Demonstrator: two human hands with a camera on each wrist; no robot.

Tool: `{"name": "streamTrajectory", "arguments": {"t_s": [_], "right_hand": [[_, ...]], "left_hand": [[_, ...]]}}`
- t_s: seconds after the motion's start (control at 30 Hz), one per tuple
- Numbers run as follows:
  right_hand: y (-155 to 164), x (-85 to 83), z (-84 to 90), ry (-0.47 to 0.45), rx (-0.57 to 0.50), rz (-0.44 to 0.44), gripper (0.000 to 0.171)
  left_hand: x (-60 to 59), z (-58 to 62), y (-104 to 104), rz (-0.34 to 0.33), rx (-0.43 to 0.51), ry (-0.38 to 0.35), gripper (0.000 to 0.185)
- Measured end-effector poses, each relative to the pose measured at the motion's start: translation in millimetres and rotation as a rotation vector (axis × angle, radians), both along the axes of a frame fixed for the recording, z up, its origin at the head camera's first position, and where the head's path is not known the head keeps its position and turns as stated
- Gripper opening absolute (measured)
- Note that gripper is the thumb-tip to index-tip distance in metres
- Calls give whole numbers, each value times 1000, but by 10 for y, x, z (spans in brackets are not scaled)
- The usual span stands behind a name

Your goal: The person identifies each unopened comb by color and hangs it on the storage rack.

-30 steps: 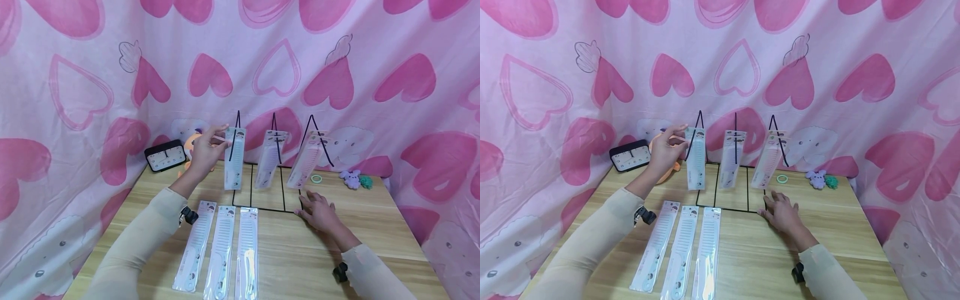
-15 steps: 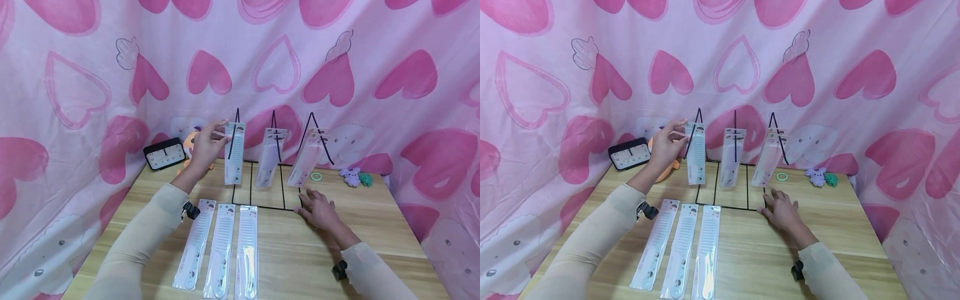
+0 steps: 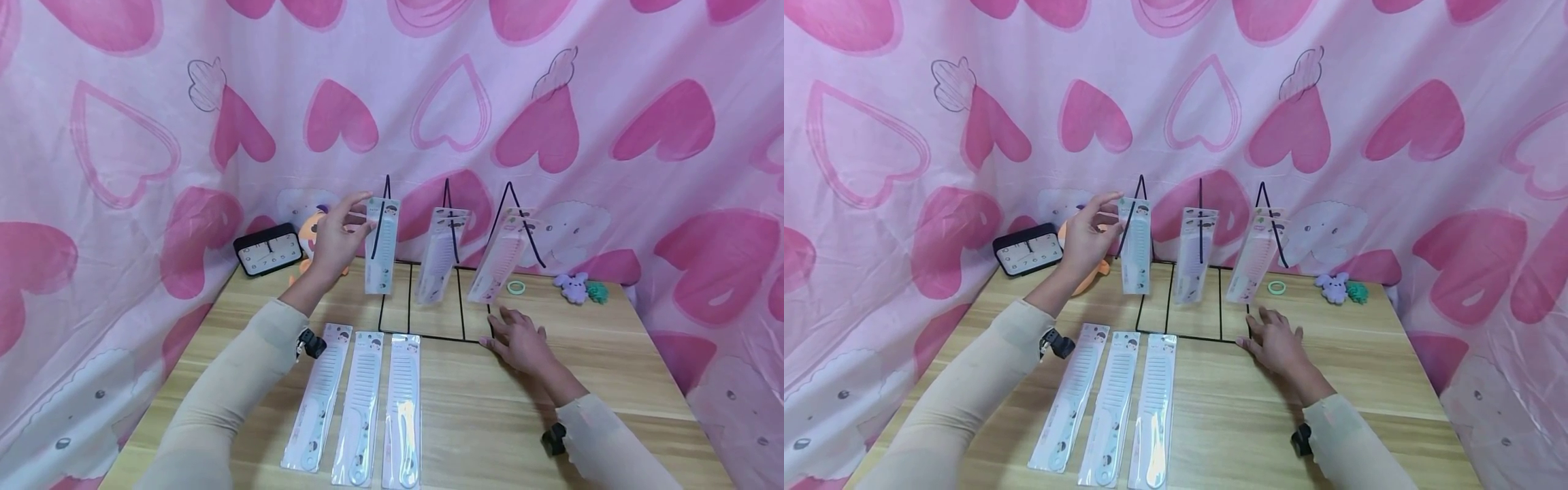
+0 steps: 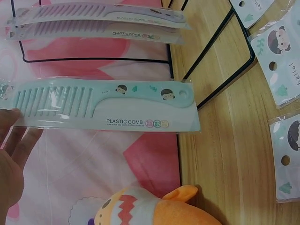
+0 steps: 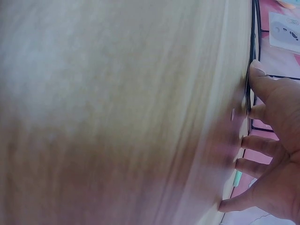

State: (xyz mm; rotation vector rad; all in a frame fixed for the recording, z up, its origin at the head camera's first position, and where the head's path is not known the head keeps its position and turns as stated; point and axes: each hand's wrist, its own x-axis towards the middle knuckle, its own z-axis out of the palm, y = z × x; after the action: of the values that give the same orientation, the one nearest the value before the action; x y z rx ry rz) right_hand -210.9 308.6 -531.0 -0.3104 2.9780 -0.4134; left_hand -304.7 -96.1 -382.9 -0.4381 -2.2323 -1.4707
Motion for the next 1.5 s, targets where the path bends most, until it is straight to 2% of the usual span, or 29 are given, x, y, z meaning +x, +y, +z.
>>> {"name": "streamTrajectory", "arguments": {"t_s": [0.37, 0.73, 0.8, 0.97, 1.17, 1.27, 1.5], "right_hand": [[-17, 14, 1, 14, 0, 4, 72], [-30, 23, 25, 30, -2, 10, 69], [-32, 24, 31, 32, -1, 12, 69], [-33, 31, 40, 21, 5, 12, 69], [-41, 31, 34, -9, 3, 5, 69], [-41, 29, 21, -12, 5, 0, 69], [-46, 40, 6, -6, 17, -10, 70]], "left_hand": [[2, -25, -62, -51, 19, 8, 63], [-3, -82, -234, -120, -40, -6, 71], [5, -111, -284, -110, -76, -39, 69], [46, -222, -431, -81, -195, -193, 65], [150, -417, -613, -101, -354, -330, 58], [216, -515, -707, -147, -419, -383, 52], [383, -745, -869, -311, -606, -535, 42]]}}
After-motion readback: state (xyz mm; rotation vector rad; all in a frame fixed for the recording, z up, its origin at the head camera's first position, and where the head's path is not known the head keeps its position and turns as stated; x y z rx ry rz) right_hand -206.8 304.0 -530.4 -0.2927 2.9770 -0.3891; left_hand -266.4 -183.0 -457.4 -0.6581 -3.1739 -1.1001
